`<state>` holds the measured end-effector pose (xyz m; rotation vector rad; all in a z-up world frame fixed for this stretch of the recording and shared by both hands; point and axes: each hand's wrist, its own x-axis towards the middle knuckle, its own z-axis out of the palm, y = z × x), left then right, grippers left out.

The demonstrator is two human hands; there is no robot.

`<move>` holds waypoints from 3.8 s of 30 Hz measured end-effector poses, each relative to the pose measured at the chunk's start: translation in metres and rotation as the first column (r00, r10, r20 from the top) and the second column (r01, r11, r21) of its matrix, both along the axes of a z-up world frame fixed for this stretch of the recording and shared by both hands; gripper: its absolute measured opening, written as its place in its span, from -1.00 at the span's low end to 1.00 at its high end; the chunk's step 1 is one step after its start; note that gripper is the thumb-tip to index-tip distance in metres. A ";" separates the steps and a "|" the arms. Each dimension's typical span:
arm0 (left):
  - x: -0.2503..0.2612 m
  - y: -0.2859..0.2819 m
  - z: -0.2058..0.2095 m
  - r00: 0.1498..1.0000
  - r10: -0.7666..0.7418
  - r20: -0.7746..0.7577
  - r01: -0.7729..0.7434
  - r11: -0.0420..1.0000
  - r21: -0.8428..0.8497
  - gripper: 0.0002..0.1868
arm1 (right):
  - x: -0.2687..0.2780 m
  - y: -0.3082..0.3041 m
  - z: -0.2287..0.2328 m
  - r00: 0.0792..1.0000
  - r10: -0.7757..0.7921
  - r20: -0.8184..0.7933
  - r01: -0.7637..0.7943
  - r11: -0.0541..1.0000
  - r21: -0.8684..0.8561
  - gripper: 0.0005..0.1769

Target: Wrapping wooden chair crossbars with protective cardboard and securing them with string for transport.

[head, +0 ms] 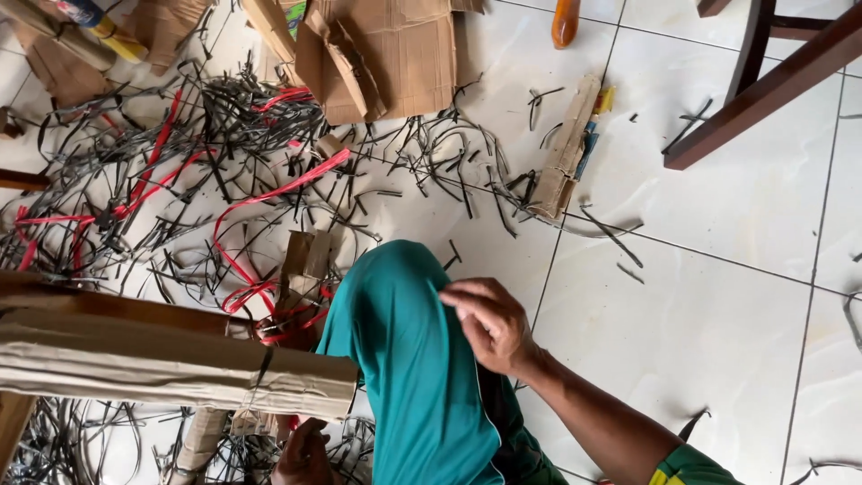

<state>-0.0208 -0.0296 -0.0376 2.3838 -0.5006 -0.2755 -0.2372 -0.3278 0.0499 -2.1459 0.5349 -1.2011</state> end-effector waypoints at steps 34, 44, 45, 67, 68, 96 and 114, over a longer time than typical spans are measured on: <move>0.009 0.016 0.014 0.949 0.074 -0.306 -0.072 0.997 0.019 -0.67 | -0.026 -0.001 -0.064 0.934 -0.342 -0.106 0.329 0.706 0.628 -0.72; 0.003 0.013 0.118 0.731 -0.156 -0.665 -0.266 0.832 -0.488 -0.63 | 0.054 0.136 0.075 0.813 0.555 -0.177 -0.475 0.808 0.348 -0.75; 0.003 0.018 0.119 0.686 -0.227 -0.692 -0.320 0.759 -0.566 -0.56 | 0.067 0.150 0.067 0.730 0.641 -0.236 -0.515 0.743 0.428 -0.72; 0.039 0.075 0.030 0.403 0.179 -0.897 -0.915 0.057 -0.400 -0.75 | 0.220 0.226 0.127 0.146 0.983 0.109 -0.718 0.029 0.696 -0.74; 0.039 0.073 0.013 0.388 0.210 -0.898 -0.922 0.107 -0.373 -0.78 | 0.227 0.230 0.124 0.288 0.954 0.089 -0.707 0.149 0.691 -0.79; 0.051 0.079 0.053 0.599 0.740 0.306 -0.605 0.669 -0.432 -0.79 | 0.228 0.287 0.000 0.714 0.693 -0.104 -0.023 0.171 0.985 -0.67; 0.014 0.071 0.071 0.685 0.462 -0.563 -0.728 0.404 -0.554 -0.59 | 0.284 0.305 0.031 0.691 0.677 -0.253 -0.207 0.521 0.828 -0.52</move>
